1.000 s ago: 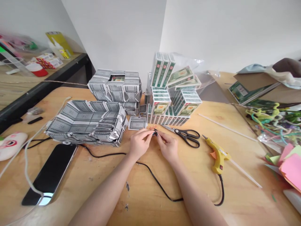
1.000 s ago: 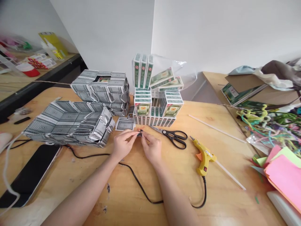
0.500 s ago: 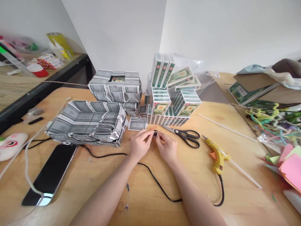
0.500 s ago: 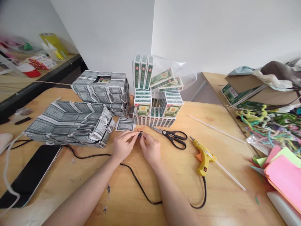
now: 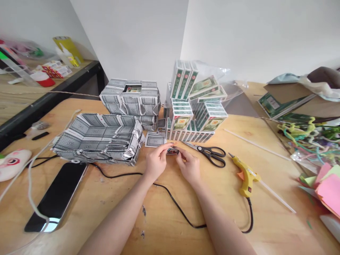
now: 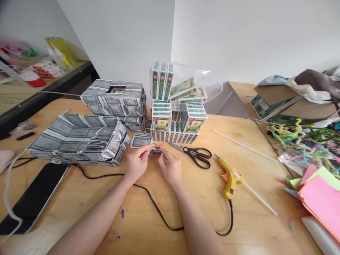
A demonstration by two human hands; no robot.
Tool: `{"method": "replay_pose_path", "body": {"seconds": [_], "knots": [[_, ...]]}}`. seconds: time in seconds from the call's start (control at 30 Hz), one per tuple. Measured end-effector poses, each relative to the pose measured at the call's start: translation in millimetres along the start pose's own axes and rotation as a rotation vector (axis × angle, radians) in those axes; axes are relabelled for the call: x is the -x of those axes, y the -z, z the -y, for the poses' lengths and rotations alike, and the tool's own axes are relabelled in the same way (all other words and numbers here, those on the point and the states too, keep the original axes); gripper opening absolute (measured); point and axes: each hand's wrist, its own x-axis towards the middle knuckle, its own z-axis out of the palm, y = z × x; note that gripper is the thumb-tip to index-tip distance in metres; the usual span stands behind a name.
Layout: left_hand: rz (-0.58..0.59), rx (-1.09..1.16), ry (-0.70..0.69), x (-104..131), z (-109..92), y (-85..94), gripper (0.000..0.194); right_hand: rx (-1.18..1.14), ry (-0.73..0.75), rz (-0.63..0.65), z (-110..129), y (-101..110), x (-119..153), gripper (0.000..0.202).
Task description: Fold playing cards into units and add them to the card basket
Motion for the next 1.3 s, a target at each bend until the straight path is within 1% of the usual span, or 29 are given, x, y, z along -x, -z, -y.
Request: {"method": "replay_pose_path", "body": {"seconds": [0.1, 0.2, 0.47, 0.67, 0.8, 0.9, 1.17, 1.3], "knots": [[0.016, 0.027, -0.018, -0.3, 0.3, 0.1, 0.022, -0.077, -0.011, -0.036, -1.3, 0.1, -0.4, 0.021], [0.019, 0.033, -0.037, 0.4, 0.3, -0.6, 0.02, -0.097, 0.0, -0.072, -3.3, 0.2, -0.9, 0.018], [0.043, 0.053, -0.017, -0.5, 0.1, 0.1, 0.021, -0.08, 0.081, -0.043, -3.3, 1.2, -0.4, 0.019], [-0.008, 0.056, -0.039, 0.4, -0.5, -1.3, 0.018, -0.108, 0.06, -0.055, -1.0, 0.6, -0.2, 0.016], [-0.055, 0.054, -0.08, 1.7, -3.3, -4.2, 0.018, -0.092, 0.031, -0.081, 2.0, -0.2, 0.8, 0.014], [-0.066, 0.044, -0.095, 2.1, -4.5, -5.4, 0.019, -0.074, 0.024, -0.084, 3.6, -0.6, 1.5, 0.013], [0.018, 0.01, -0.099, 2.8, -2.2, -0.2, 0.024, -0.032, 0.007, -0.06, 0.0, -0.3, 1.0, 0.019], [0.099, 0.02, -0.099, 2.3, -3.9, 4.0, 0.027, -0.06, -0.033, -0.048, -2.5, 0.6, 0.4, 0.021]]}}
